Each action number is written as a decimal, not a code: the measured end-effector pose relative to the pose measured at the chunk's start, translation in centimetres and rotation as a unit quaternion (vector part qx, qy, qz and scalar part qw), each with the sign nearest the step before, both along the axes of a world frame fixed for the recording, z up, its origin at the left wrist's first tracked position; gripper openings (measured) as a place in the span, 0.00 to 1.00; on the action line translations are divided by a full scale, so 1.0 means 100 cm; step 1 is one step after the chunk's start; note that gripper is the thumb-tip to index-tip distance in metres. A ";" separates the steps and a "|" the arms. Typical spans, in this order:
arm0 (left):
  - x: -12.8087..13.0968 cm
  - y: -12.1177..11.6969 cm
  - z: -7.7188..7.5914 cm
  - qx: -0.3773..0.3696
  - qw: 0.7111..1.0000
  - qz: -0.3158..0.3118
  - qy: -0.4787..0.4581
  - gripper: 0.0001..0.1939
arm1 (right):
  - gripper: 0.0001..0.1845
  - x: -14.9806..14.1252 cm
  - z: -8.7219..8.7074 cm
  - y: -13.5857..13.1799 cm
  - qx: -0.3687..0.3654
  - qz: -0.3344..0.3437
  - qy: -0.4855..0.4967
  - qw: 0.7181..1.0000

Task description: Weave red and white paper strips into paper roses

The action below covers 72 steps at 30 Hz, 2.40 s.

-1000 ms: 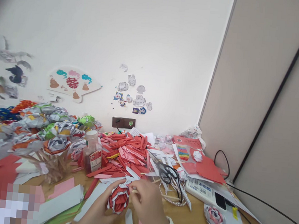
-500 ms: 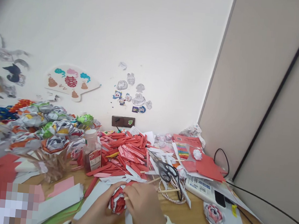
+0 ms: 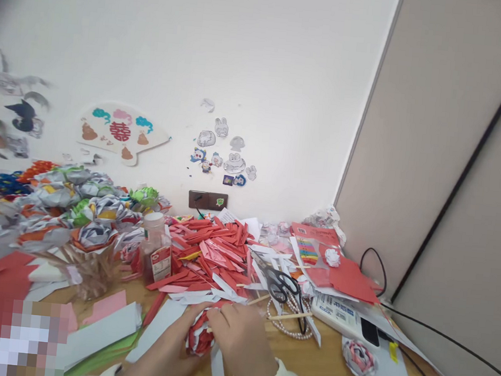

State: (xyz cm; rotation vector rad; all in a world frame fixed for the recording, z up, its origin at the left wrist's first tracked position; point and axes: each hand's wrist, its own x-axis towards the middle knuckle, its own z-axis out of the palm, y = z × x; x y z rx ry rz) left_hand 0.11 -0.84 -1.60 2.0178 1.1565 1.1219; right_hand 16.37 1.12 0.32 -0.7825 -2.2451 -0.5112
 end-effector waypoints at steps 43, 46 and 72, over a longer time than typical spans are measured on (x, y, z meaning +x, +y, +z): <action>0.001 0.000 0.003 -0.005 1.000 -0.016 -0.010 0.34 | 0.16 0.001 -0.002 0.003 0.044 -0.010 -0.040 0.998; 0.000 -0.001 0.003 -0.010 1.000 -0.017 -0.008 0.34 | 0.16 0.001 -0.004 0.004 0.025 -0.002 -0.043 0.999; 0.000 0.004 -0.002 -0.067 0.986 0.028 -0.151 0.35 | 0.11 0.001 -0.004 0.004 -0.170 -0.025 0.177 0.969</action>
